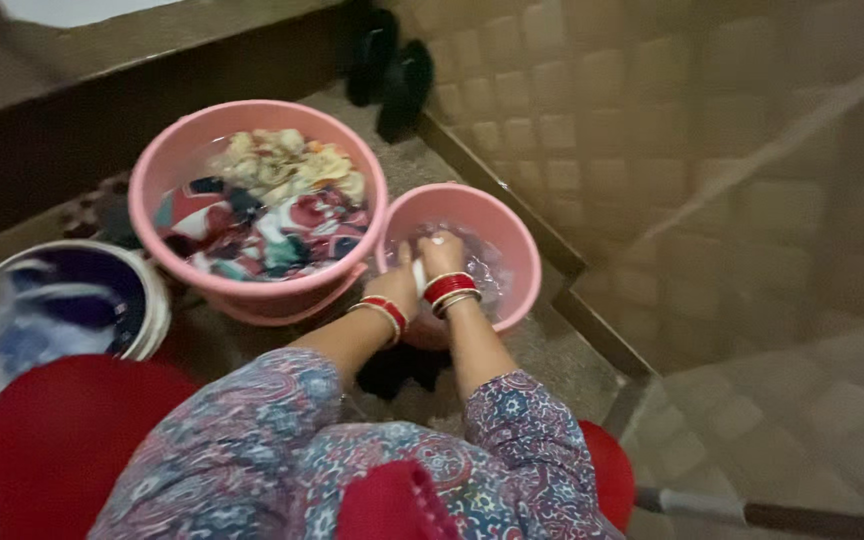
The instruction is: The person hand-washes clothes by repeatedly dipping garments into a small pink bucket of soapy water, wringing them, and placing them into a white bucket. The person also pours water from the small bucket into a larger pink basin containing more clothes.
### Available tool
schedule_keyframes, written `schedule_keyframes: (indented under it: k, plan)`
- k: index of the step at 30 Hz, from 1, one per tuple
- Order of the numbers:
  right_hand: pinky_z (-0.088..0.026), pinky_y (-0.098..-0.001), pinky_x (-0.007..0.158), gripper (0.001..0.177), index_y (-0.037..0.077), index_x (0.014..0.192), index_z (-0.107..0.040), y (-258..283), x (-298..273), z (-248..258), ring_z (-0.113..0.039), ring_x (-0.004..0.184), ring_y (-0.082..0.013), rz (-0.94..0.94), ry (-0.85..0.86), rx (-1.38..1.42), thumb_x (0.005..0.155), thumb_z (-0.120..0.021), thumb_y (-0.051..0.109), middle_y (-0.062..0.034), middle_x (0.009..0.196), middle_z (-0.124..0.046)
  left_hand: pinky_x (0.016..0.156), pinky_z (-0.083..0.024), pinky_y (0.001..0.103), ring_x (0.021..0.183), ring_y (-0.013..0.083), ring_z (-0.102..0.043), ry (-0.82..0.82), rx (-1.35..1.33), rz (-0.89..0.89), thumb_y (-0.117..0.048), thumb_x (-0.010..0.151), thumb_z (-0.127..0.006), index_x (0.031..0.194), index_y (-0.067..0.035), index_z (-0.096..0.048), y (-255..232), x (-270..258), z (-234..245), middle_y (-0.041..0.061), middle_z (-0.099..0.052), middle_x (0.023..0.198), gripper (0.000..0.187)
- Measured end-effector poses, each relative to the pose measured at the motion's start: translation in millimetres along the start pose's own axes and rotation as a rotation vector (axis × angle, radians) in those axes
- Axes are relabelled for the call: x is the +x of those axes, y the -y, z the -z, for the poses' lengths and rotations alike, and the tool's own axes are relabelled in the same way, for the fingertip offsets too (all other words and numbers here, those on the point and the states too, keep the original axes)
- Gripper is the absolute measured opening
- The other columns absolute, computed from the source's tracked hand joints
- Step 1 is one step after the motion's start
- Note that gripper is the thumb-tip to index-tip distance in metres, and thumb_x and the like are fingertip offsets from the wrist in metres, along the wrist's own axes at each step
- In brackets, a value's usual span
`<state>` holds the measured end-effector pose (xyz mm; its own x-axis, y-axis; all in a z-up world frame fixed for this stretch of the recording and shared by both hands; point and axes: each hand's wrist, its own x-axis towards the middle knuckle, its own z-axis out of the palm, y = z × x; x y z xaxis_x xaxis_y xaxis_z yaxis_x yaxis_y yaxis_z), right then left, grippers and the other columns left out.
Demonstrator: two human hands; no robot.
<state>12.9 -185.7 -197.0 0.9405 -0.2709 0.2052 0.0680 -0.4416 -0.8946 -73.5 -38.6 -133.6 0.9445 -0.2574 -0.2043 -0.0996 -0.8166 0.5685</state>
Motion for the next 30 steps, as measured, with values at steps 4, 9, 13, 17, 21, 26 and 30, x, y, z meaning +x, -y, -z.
schedule_keyframes:
  k: [4, 9, 13, 17, 21, 26, 30]
  plan:
    - [-0.049, -0.0424, 0.057, 0.023, 0.000, 0.073, -0.071, 43, -12, -22, -0.064, 0.058, -0.0243, 0.101, -0.004, -0.217, 0.082, -0.075, 0.020, -0.0143, 0.065, -0.067, 0.090, -0.052, 0.057, 0.107, 0.0511, -0.065, -0.309, 0.187, -0.206, -0.017, 0.073, -0.076, 0.155, 0.002, -0.005, 20, -13, 28, 0.036, -0.064, 0.118, 0.110]
    - [-0.053, -0.0413, 0.075, 0.037, -0.003, 0.103, -0.063, 141, -38, -81, -0.068, 0.083, -0.0259, 0.076, 0.197, 0.268, 0.099, -0.067, 0.033, -0.0198, 0.093, -0.072, 0.084, -0.056, 0.056, 0.098, 0.0449, -0.070, -0.167, 0.114, 0.038, -0.043, 0.080, -0.079, 0.158, -0.012, -0.018, 62, -77, 139, 0.026, -0.068, 0.112, 0.104]
    - [-0.051, -0.0394, 0.098, 0.052, 0.000, 0.138, -0.047, 165, -73, -136, -0.064, 0.112, -0.0266, 0.103, 0.542, 0.322, 0.103, -0.057, 0.037, -0.0217, 0.129, -0.060, 0.087, -0.057, 0.051, 0.100, 0.0409, -0.072, -0.240, 0.136, 0.169, -0.037, 0.073, -0.080, 0.146, -0.016, -0.044, 144, -129, 239, 0.023, -0.072, 0.114, 0.084]
    - [-0.041, -0.0393, 0.112, 0.064, -0.003, 0.144, -0.033, 157, -98, -175, -0.052, 0.135, -0.0290, 0.159, 0.813, 0.439, 0.102, -0.062, 0.035, -0.0218, 0.143, -0.052, 0.094, -0.054, 0.051, 0.110, 0.0447, -0.068, -0.363, 0.073, 0.370, -0.047, 0.077, -0.081, 0.144, -0.008, -0.047, 250, -169, 287, 0.030, -0.068, 0.120, 0.084]
    - [-0.040, -0.0392, 0.114, 0.063, -0.004, 0.147, -0.038, 143, -102, -171, -0.052, 0.135, -0.0291, 0.305, 0.753, 0.102, 0.103, -0.062, 0.034, -0.0232, 0.143, -0.055, 0.102, -0.048, 0.048, 0.123, 0.0440, -0.058, -0.189, 0.056, 0.526, -0.056, 0.056, -0.094, 0.146, 0.003, -0.036, 325, -172, 248, 0.030, -0.053, 0.139, 0.122]
    - [-0.041, -0.0376, 0.114, 0.061, -0.002, 0.147, -0.037, 149, -95, -180, -0.052, 0.137, -0.0260, 0.178, 0.841, 0.220, 0.103, -0.061, 0.032, -0.0196, 0.145, -0.053, 0.100, -0.050, 0.050, 0.120, 0.0423, -0.062, 0.110, 0.211, 0.587, -0.050, 0.067, -0.084, 0.138, -0.001, -0.047, 354, -144, 212, 0.027, -0.058, 0.135, 0.094]
    - [-0.044, -0.0367, 0.112, 0.056, -0.002, 0.146, -0.043, 146, -105, -171, -0.056, 0.131, -0.0249, 0.220, 0.811, 0.249, 0.104, -0.061, 0.030, -0.0174, 0.139, -0.059, 0.098, -0.051, 0.051, 0.117, 0.0409, -0.065, 0.195, 0.290, 0.573, -0.045, 0.076, -0.076, 0.131, -0.005, -0.055, 345, -144, 201, 0.025, -0.063, 0.131, 0.072]
